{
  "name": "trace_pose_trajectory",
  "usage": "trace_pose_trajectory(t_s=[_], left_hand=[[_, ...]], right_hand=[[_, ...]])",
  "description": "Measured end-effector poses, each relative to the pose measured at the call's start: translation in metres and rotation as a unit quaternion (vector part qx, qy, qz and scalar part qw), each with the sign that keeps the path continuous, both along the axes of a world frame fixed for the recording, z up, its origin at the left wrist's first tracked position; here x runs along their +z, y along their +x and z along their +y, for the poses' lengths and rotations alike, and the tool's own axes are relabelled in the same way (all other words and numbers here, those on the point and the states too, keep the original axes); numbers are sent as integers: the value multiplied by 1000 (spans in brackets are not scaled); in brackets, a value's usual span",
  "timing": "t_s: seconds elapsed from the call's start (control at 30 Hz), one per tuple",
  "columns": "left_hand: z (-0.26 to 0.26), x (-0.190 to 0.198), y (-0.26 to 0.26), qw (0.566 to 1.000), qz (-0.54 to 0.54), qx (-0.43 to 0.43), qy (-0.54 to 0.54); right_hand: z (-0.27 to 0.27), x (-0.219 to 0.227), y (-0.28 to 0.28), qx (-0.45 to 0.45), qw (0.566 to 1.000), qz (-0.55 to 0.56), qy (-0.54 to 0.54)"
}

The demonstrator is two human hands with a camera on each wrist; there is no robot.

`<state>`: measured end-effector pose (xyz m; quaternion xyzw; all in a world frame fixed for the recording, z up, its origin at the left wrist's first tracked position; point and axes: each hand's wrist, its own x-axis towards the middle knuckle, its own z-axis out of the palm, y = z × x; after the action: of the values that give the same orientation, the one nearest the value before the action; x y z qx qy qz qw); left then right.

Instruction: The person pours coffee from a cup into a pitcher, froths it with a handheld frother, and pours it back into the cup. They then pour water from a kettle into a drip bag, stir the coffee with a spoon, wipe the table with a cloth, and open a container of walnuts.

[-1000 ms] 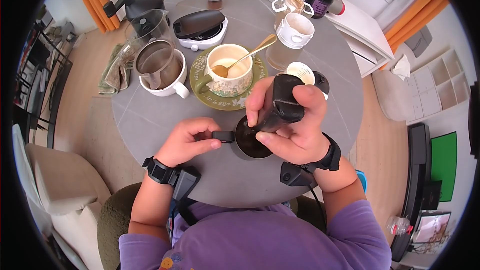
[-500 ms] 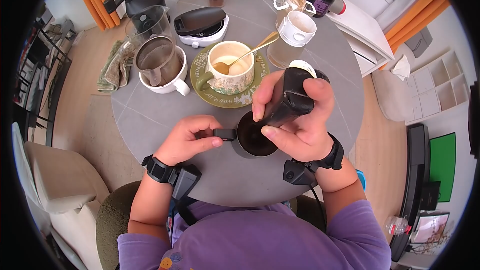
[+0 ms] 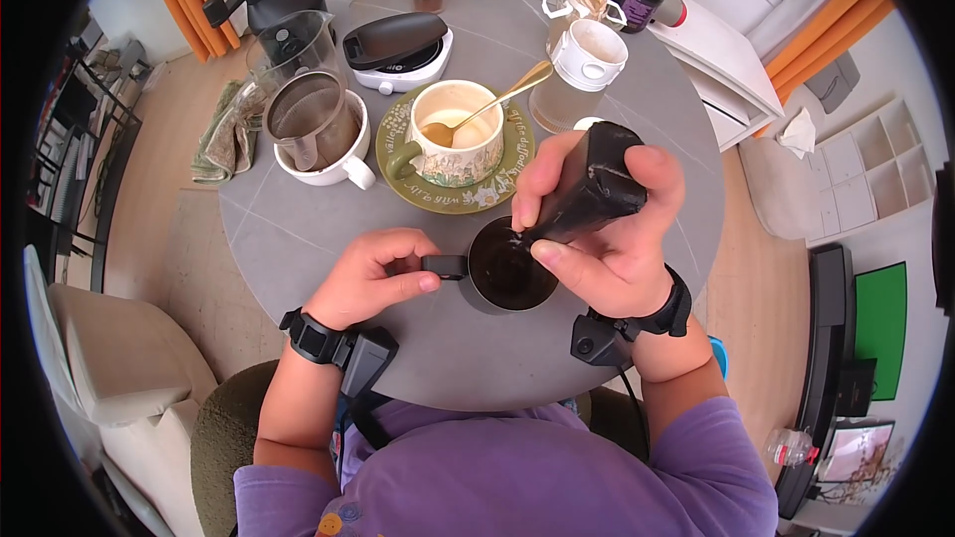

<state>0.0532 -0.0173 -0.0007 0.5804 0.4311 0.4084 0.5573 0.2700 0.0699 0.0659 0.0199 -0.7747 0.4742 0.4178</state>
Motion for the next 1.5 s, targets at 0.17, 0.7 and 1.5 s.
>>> trace_pose_trajectory(t_s=[0.17, 0.7, 1.5], left_hand=[[0, 0, 3, 1000, -4, 11, 12], [0, -3, 3, 999, -13, 18, 24], [0, -1, 4, 999, -13, 19, 24]], right_hand=[[-1, 1, 1, -8, 1000, -5, 2], [-6, 10, 3, 6, 1000, -4, 4], [-5, -6, -7, 13, 1000, -16, 11]])
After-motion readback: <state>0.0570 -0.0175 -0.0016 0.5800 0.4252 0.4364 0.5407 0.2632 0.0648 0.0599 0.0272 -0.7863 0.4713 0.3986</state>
